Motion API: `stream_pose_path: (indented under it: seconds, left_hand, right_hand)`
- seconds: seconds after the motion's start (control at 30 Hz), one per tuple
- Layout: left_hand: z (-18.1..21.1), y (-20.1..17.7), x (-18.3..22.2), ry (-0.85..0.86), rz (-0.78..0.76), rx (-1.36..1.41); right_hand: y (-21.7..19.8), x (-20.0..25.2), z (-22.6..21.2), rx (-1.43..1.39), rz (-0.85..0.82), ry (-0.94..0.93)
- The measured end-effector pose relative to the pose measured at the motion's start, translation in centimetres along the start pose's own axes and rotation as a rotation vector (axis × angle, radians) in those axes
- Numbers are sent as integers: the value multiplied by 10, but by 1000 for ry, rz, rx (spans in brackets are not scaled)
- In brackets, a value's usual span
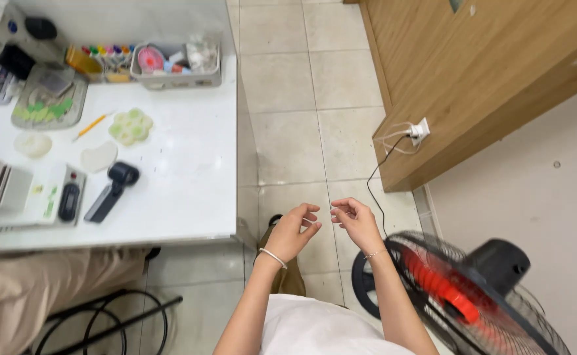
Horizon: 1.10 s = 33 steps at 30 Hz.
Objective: Picking up decorative flower-shaped candles from a shelf and placing them on a production desk.
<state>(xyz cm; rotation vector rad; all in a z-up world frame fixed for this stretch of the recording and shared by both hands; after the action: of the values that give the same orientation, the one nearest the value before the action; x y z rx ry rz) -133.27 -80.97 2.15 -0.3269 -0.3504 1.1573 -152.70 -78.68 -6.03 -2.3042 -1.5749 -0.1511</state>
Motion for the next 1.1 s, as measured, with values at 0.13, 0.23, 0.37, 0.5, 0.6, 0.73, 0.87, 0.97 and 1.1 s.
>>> stream_pose_path:
  seconds: [0.13, 0.23, 0.37, 0.5, 0.6, 0.73, 0.87, 0.97, 1.1]
  left_hand:
    - [2, -17, -92, 11, -17, -11]
    - [11, -40, -163, 44, -29, -3]
    - [19, -70, -248, 107, -2, 16]
    - [18, -85, -310, 84, -8, 13]
    - [11, -83, -353, 44, -20, 11]
    - [-1, -70, -428, 26, -28, -1]
    - [3, -62, -523, 69, 19, 35]
    - [22, -63, -595, 64, 93, 41]
    - [41, -65, -692, 41, 223, 128]
  right_hand:
    - [6, -83, -26, -1, 9, -24]
    - [11, -142, -59, 10, 48, -30]
    - [14, -213, -92, 4, 113, -51]
    - [15, -274, -95, -43, 104, -12]
    - [7, -319, -97, -3, 135, 43]
    - [-2, -400, -103, -9, 137, 49]
    - [-3, -497, -128, -1, 135, 44]
    - [2, -576, -171, -8, 82, -21]
    - [6, -667, -241, 27, 39, -99]
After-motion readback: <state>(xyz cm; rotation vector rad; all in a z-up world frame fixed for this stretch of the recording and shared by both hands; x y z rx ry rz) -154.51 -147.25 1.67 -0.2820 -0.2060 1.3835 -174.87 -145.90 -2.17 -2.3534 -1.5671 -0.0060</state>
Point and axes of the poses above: each hand's wrist, its own x-axis away from the middle knuckle, its own y-axis out of the palm, z = x × y, the point moved 7 cm from there along -x, towards the middle knuckle, and after that the axes turned 9 degrees about z, right-handed, at the moved point
